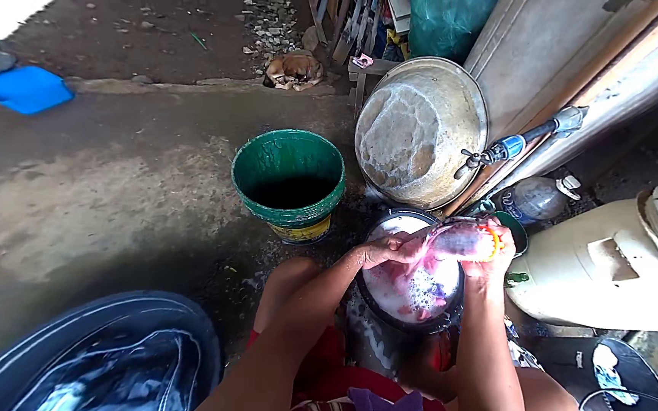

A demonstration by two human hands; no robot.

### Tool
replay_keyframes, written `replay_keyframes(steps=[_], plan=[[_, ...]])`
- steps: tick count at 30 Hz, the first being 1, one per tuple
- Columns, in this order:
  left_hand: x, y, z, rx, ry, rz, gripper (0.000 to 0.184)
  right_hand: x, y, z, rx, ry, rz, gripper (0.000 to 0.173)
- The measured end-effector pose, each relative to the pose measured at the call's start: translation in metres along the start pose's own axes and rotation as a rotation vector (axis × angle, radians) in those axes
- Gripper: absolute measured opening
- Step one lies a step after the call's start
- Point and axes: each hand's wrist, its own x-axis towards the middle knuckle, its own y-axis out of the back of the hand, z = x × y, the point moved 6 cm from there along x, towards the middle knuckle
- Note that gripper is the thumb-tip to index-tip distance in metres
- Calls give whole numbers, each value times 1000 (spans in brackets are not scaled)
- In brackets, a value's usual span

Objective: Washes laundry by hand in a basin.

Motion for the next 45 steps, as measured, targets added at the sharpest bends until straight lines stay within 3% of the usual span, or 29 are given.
replay_keyframes(steps=[2, 5, 7, 9, 11, 14, 18, 20, 23, 25, 27, 31, 32, 35, 37, 41, 45], plan=[[-4, 15, 6, 61, -47, 131, 17, -2, 29, 6, 172, 14, 69, 34], [-4, 29, 13, -44, -105, 257, 18, -14, 90, 35, 202, -49, 328, 58], [4, 29, 2, -132, -43, 322, 26, -26, 130, 68, 24, -137, 527, 53], [11, 27, -26, -121, 85, 421, 31, -51, 168, 97, -315, -265, 858, 46], [14, 27, -51, -33, 254, 510, 30, -79, 201, 121, -633, -399, 1020, 56], [14, 33, -82, -22, 458, 557, 32, -111, 243, 170, -1023, -668, 882, 47], [0, 35, -107, 116, 758, 331, 42, -128, 275, 199, -1057, -720, 761, 37], [0, 29, -111, 100, 723, 288, 39, -125, 272, 192, -1187, -765, 695, 37], [14, 16, -95, -64, 467, 367, 37, -117, 247, 187, -1237, -781, 649, 42], [26, 11, -92, -168, 430, 405, 41, -102, 214, 173, -1203, -606, 710, 53], [36, 5, -98, -265, 440, 424, 41, -80, 160, 150, -1167, -380, 704, 51], [37, -22, -96, -448, 443, 560, 36, -54, 56, 116, -1086, 36, 456, 54], [37, -30, -86, -493, 409, 559, 33, -52, 55, 111, -1179, 62, 435, 55], [42, -46, -58, -486, 359, 410, 36, -43, 103, 91, -1434, -222, 537, 58], [44, -49, -55, -523, 348, 348, 39, -43, 99, 84, -1460, -237, 540, 59], [35, -45, -56, -657, 292, 428, 34, -51, 28, 96, -1401, 207, 334, 59], [42, -47, -53, -538, 314, 383, 30, -42, 95, 82, -1444, -136, 519, 60]])
